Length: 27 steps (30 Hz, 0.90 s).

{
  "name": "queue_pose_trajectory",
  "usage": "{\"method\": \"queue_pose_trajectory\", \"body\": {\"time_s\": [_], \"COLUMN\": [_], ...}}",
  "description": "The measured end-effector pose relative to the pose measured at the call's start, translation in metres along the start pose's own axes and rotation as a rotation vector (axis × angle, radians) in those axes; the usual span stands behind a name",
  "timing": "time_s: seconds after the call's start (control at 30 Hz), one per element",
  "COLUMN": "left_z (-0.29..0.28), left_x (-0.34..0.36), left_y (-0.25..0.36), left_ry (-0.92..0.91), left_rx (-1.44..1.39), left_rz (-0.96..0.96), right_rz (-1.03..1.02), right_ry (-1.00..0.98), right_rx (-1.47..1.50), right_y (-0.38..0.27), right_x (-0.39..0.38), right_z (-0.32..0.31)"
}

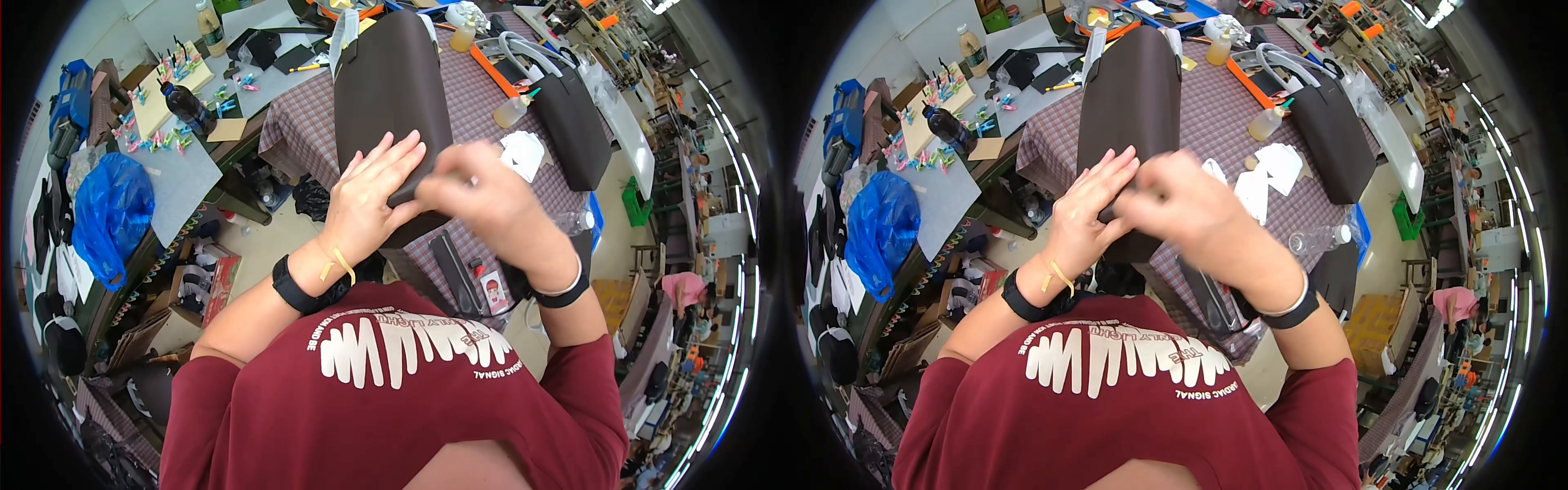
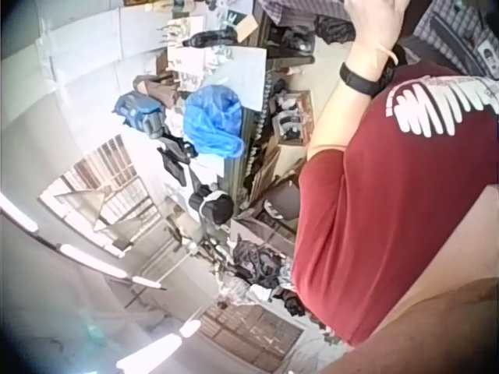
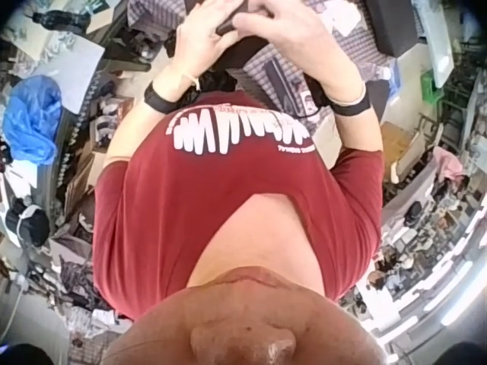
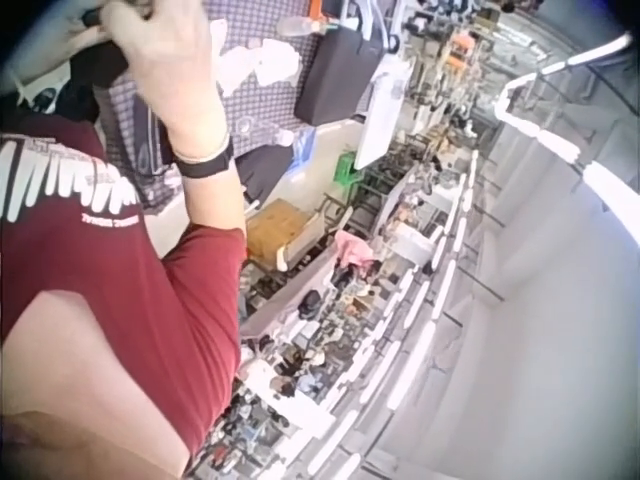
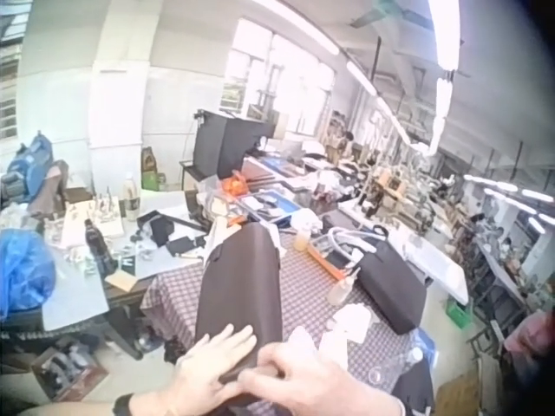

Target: Marking, sanding, and cleaning a leather bag component to finish the product.

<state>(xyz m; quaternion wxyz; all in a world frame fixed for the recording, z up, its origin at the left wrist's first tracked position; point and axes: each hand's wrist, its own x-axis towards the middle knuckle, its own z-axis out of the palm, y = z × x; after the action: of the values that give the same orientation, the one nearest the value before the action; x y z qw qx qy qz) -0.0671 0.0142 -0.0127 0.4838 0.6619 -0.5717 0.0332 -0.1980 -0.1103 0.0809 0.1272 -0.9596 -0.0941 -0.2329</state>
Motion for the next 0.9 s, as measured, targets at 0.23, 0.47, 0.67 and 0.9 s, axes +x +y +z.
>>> {"method": "queue_pose_trajectory", "body": {"time_s": [0.23, 0.47, 0.67, 0.9], "left_z": [-0.003, -0.008, -0.005, -0.001], "left_x": [0.001, 0.002, 0.003, 0.005], "left_y": [-0.001, 0.005, -0.003, 0.006], "left_ry": [-0.011, -0.058, -0.074, -0.047], "left_rx": [0.007, -0.006, -0.076, -0.196], "left_rz": [-0.015, -0.005, 0.053, -0.019], "right_rz": [0.095, 0.246, 0.324, 0.061], "right_ry": [0.020, 0.059, 0.150, 0.043], "right_rx": [-0.144, -0.232, -0.045, -0.138], "right_y": [0.010, 0.032, 0.010, -0.003], "right_x": [-0.004, -0.021, -0.027, -0.018], "right_z": [-0.008, -0.013, -0.008, 0.001]}}
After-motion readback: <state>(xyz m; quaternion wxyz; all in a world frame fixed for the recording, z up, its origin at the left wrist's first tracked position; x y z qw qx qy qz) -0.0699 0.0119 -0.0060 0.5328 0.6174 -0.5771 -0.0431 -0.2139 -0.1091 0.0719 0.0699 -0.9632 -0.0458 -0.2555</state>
